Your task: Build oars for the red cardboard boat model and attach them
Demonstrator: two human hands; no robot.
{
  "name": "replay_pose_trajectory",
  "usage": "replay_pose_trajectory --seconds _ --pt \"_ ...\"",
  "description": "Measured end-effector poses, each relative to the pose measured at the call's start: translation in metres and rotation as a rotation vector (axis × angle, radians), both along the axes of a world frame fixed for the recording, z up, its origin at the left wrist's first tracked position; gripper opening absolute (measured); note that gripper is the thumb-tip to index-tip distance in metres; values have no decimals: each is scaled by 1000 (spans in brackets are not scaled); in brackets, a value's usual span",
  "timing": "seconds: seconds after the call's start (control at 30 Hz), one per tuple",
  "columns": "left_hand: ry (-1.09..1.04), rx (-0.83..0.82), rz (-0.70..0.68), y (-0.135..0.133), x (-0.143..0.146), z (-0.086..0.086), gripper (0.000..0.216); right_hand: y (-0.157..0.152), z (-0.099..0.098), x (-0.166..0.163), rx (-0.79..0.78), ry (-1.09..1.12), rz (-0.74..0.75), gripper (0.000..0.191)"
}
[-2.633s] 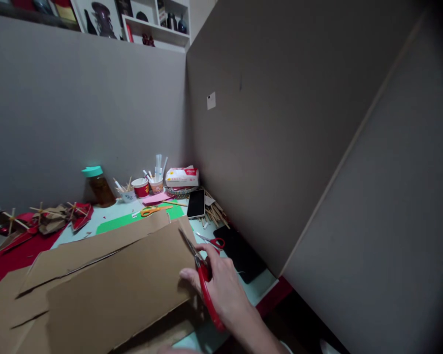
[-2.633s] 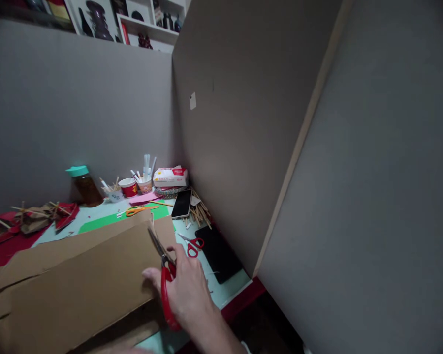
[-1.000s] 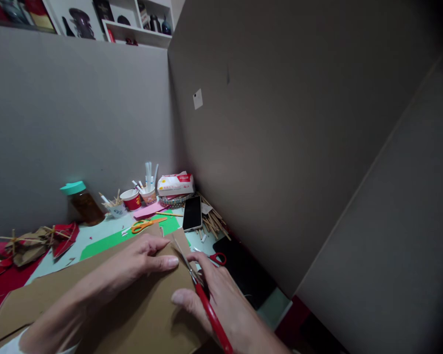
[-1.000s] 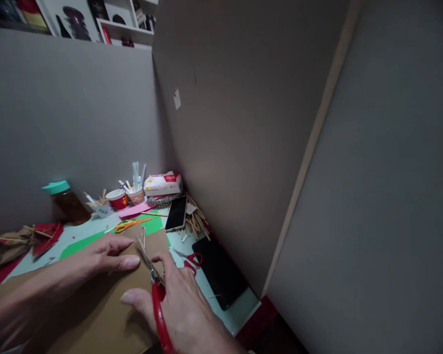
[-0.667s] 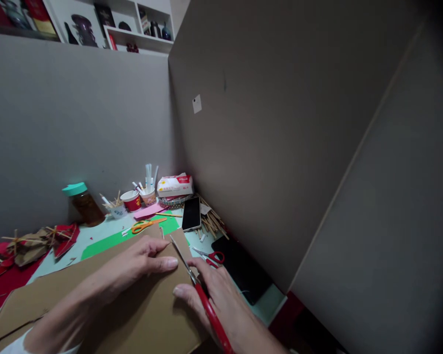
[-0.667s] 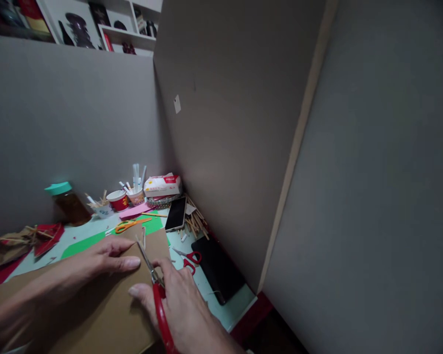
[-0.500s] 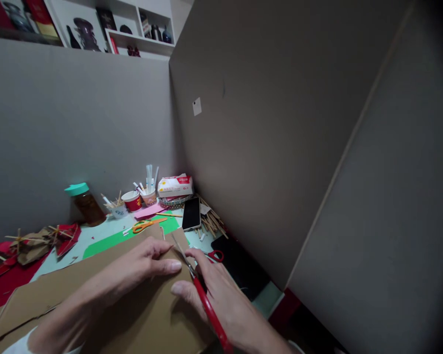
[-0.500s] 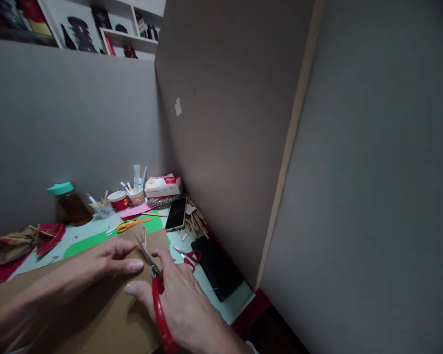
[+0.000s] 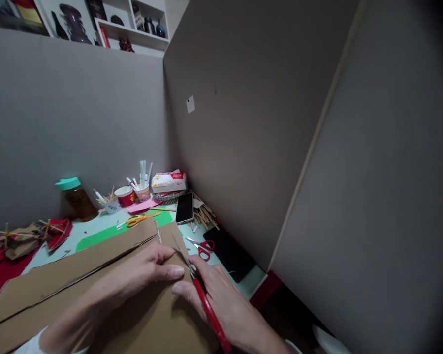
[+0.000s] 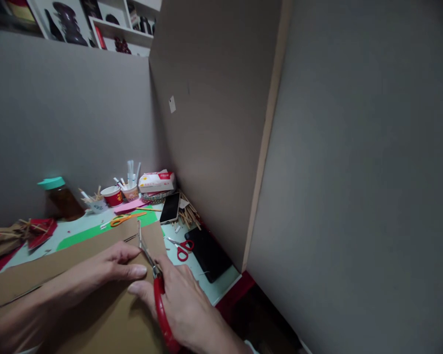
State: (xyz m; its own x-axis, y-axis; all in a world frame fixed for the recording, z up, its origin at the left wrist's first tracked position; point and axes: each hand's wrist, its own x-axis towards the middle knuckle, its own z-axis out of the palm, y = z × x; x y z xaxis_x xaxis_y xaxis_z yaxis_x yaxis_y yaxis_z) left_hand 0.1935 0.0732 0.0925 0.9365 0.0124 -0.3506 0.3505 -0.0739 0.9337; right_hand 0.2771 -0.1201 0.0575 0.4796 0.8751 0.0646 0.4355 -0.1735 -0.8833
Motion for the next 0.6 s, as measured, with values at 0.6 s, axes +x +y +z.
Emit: replay_pose_trajectory --seconds 0.6 --pt "43 -5 31 5 -29 22 30 -101 -23 16 -89 -177 -273 28"
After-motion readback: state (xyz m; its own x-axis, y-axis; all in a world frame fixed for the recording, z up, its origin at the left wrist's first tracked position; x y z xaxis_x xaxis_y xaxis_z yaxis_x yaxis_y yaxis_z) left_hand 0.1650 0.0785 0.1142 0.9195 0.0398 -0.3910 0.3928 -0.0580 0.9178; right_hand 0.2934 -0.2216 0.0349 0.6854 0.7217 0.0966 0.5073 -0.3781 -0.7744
